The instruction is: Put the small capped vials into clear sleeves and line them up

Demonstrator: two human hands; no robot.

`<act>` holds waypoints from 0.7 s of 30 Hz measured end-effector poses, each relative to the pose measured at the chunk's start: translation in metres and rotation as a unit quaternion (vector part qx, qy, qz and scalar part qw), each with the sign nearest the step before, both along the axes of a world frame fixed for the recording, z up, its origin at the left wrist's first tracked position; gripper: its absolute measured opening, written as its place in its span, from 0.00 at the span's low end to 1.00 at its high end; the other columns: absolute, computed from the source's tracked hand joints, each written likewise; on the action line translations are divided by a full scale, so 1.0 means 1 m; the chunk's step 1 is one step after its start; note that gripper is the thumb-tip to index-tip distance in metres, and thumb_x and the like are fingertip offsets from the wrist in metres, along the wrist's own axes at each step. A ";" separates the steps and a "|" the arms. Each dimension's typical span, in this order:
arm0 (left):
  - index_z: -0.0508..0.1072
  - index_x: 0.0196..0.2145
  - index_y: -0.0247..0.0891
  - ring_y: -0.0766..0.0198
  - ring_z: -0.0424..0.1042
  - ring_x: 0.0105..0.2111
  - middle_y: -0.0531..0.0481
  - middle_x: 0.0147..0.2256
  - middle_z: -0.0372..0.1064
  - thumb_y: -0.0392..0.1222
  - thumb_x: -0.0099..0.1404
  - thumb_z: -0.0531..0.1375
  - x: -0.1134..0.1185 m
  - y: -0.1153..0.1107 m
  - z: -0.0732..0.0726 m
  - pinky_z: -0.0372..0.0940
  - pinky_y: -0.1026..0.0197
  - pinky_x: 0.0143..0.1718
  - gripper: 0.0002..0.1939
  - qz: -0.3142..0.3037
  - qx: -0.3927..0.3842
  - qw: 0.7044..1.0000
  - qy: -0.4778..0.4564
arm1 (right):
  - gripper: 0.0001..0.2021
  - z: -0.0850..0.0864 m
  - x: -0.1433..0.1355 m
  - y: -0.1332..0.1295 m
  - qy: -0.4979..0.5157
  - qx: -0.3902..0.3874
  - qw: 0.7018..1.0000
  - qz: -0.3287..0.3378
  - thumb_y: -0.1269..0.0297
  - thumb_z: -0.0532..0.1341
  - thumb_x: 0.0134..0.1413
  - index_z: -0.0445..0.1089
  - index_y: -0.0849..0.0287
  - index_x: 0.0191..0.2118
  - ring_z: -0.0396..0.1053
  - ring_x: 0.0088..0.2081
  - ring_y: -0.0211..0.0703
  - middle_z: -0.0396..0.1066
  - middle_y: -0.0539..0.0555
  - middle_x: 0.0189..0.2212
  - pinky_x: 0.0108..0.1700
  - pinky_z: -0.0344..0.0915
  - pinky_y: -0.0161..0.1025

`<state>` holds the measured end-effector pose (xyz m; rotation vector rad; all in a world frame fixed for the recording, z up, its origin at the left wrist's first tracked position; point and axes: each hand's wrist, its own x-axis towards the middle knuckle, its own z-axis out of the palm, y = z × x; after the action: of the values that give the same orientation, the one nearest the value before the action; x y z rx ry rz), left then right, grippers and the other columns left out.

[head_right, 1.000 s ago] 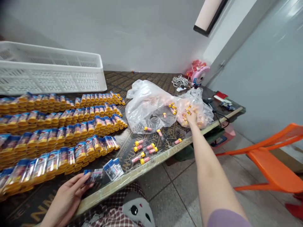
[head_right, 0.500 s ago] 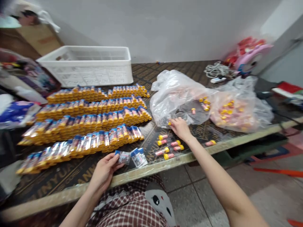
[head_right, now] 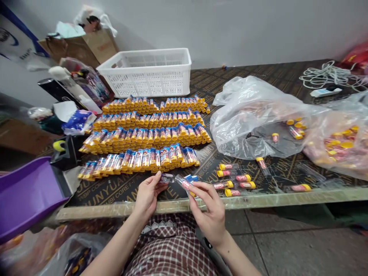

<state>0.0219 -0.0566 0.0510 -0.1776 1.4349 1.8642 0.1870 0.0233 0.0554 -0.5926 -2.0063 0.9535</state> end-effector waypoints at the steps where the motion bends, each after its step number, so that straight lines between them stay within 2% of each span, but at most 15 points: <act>1: 0.71 0.19 0.33 0.67 0.71 0.21 0.54 0.19 0.69 0.49 0.38 0.72 0.000 0.000 0.000 0.67 0.63 0.28 0.19 0.009 0.002 1.000 0.001 | 0.20 -0.001 -0.001 -0.002 0.003 0.015 1.000 -0.003 0.75 0.60 0.53 0.70 0.46 0.49 0.69 0.45 0.47 0.69 0.54 0.44 0.48 0.68 0.48; 6: 0.72 0.20 0.33 0.66 0.71 0.22 0.54 0.19 0.69 0.50 0.39 0.72 0.000 -0.002 -0.001 0.68 0.63 0.29 0.19 0.008 0.003 1.000 0.011 | 0.22 -0.003 -0.003 -0.005 -0.004 0.040 0.999 -0.002 0.77 0.60 0.52 0.70 0.46 0.50 0.69 0.45 0.47 0.70 0.55 0.43 0.47 0.69 0.49; 10: 0.73 0.23 0.32 0.68 0.69 0.23 0.52 0.22 0.71 0.52 0.45 0.69 0.003 -0.002 0.000 0.67 0.64 0.29 0.19 -0.023 0.015 0.998 0.049 | 0.21 -0.004 -0.003 -0.007 -0.025 -0.007 0.998 0.062 0.75 0.59 0.54 0.69 0.46 0.51 0.69 0.45 0.46 0.69 0.55 0.44 0.48 0.69 0.47; 13: 0.75 0.29 0.33 0.67 0.70 0.26 0.51 0.26 0.72 0.50 0.47 0.69 0.006 -0.002 0.006 0.67 0.65 0.30 0.17 -0.066 0.046 0.996 0.047 | 0.20 -0.008 -0.003 -0.007 -0.042 -0.038 0.992 0.114 0.76 0.54 0.57 0.69 0.46 0.51 0.69 0.46 0.44 0.69 0.54 0.44 0.47 0.69 0.44; 15: 0.74 0.36 0.35 0.67 0.71 0.27 0.52 0.26 0.72 0.46 0.46 0.70 0.007 -0.002 0.011 0.66 0.65 0.30 0.20 -0.097 0.057 0.993 0.022 | 0.22 -0.010 -0.004 -0.006 -0.042 -0.035 0.991 0.122 0.77 0.53 0.57 0.67 0.45 0.52 0.69 0.44 0.43 0.69 0.53 0.43 0.45 0.70 0.41; 18: 0.74 0.40 0.35 0.67 0.71 0.25 0.51 0.26 0.73 0.44 0.44 0.71 0.008 -0.004 0.017 0.66 0.65 0.29 0.24 -0.134 0.060 0.989 -0.015 | 0.29 -0.013 -0.005 -0.003 -0.050 -0.001 0.994 0.098 0.77 0.57 0.51 0.60 0.45 0.58 0.68 0.45 0.45 0.66 0.54 0.44 0.46 0.69 0.44; 21: 0.75 0.33 0.31 0.68 0.71 0.24 0.47 0.27 0.74 0.44 0.43 0.72 0.013 -0.005 0.017 0.65 0.66 0.27 0.20 -0.188 0.060 0.980 -0.034 | 0.39 -0.011 -0.007 0.000 -0.066 0.016 0.993 0.101 0.76 0.59 0.44 0.49 0.46 0.63 0.61 0.55 0.53 0.57 0.58 0.55 0.54 0.64 0.53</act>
<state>0.0347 -0.0615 0.0684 0.0841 1.2087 1.6080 0.1801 0.0229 0.0444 -0.4513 -2.2278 1.0218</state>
